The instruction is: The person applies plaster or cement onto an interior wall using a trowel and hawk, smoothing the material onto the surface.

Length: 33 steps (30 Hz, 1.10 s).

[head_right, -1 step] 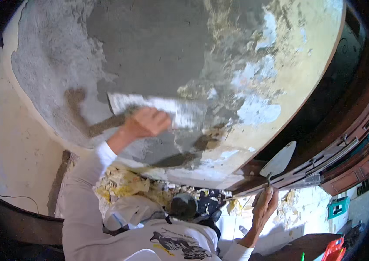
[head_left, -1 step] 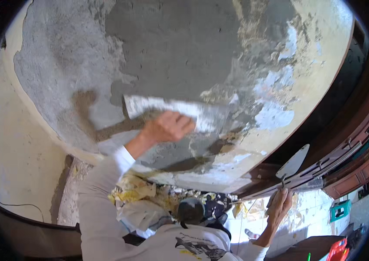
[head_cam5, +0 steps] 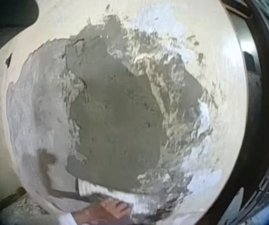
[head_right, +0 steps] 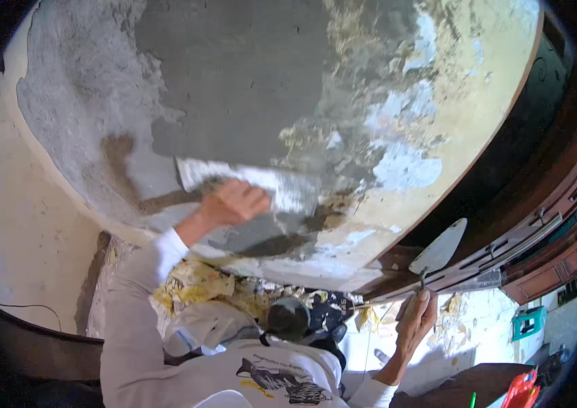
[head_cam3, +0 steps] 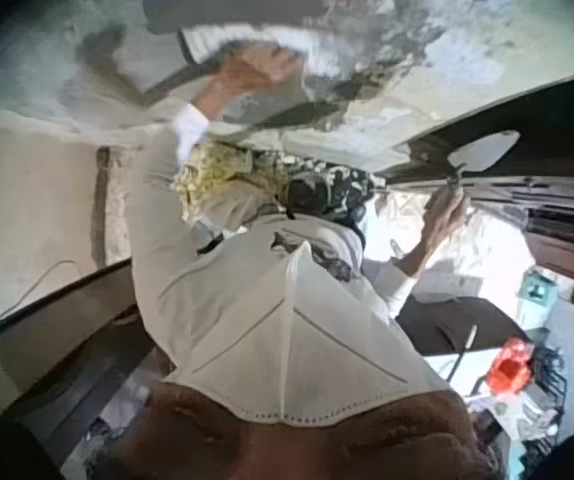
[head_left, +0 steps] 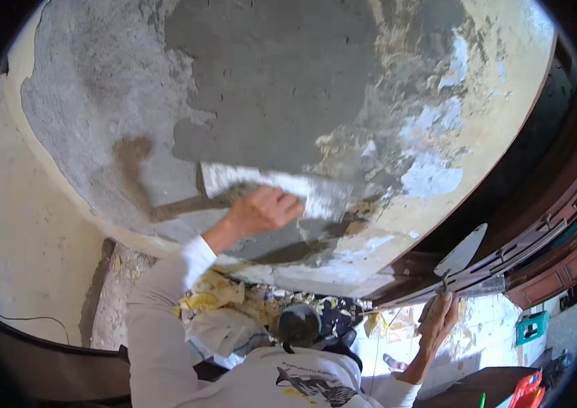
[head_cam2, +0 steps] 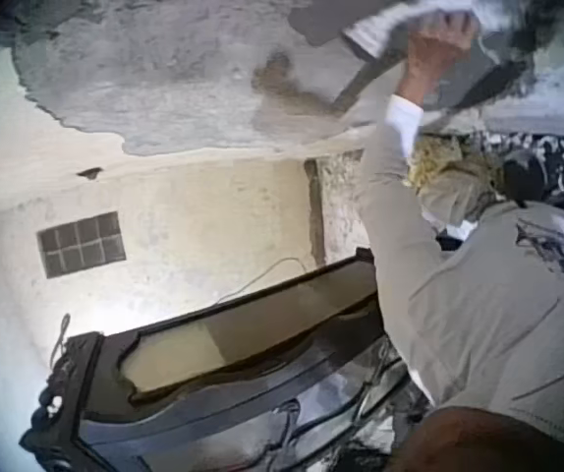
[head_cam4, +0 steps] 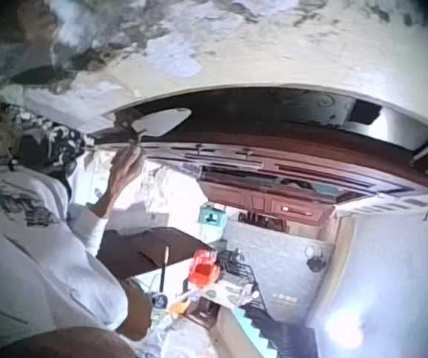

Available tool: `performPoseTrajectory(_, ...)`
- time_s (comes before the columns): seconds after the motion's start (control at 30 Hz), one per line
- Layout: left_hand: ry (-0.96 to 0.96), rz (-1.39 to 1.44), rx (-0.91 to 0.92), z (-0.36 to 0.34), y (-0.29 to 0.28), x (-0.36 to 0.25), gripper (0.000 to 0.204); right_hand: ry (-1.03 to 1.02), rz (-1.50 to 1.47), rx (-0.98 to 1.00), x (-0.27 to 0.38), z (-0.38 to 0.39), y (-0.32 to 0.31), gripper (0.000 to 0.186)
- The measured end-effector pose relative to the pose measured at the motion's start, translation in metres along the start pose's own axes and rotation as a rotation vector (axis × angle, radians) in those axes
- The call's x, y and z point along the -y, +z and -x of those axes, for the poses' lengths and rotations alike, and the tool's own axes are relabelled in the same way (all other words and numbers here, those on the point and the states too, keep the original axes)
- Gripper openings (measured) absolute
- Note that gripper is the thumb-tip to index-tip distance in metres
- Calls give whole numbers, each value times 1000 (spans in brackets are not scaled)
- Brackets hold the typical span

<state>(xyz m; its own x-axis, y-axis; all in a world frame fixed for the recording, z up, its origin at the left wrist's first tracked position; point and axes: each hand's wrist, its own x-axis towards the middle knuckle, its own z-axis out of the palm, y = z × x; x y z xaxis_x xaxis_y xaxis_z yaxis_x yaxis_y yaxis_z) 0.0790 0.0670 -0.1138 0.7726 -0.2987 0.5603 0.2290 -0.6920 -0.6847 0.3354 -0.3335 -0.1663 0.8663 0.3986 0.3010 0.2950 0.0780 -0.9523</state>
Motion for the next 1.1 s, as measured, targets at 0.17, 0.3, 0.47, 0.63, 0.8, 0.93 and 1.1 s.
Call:
performPoseTrajectory(0.17,-75,460,570,140,58,-146,30,49,69,-13,13,13,7,44)
performPoseTrajectory(0.3,-210,323,198,90,16,-119,35,27,91,-20,19,10,-18,44)
performPoseTrajectory(0.47,-270,-52,-169,-24,-70,21,34,33,43,-38,3,0,-20,40)
performPoseTrajectory(0.63,-211,-429,-504,-131,-102,150,49,-44,60,-53,9,-11,-1,42)
performPoseTrajectory(0.8,-190,-452,-449,-149,-74,176,48,5,-9,-28,6,-16,0,42)
performPoseTrajectory(0.93,-160,-296,-283,-114,-50,115,31,50,52,14,5,-15,1,43)
performPoseTrajectory(1.1,-78,68,15,-16,1,-28,22,44,-26,128,37,-29,51,42)
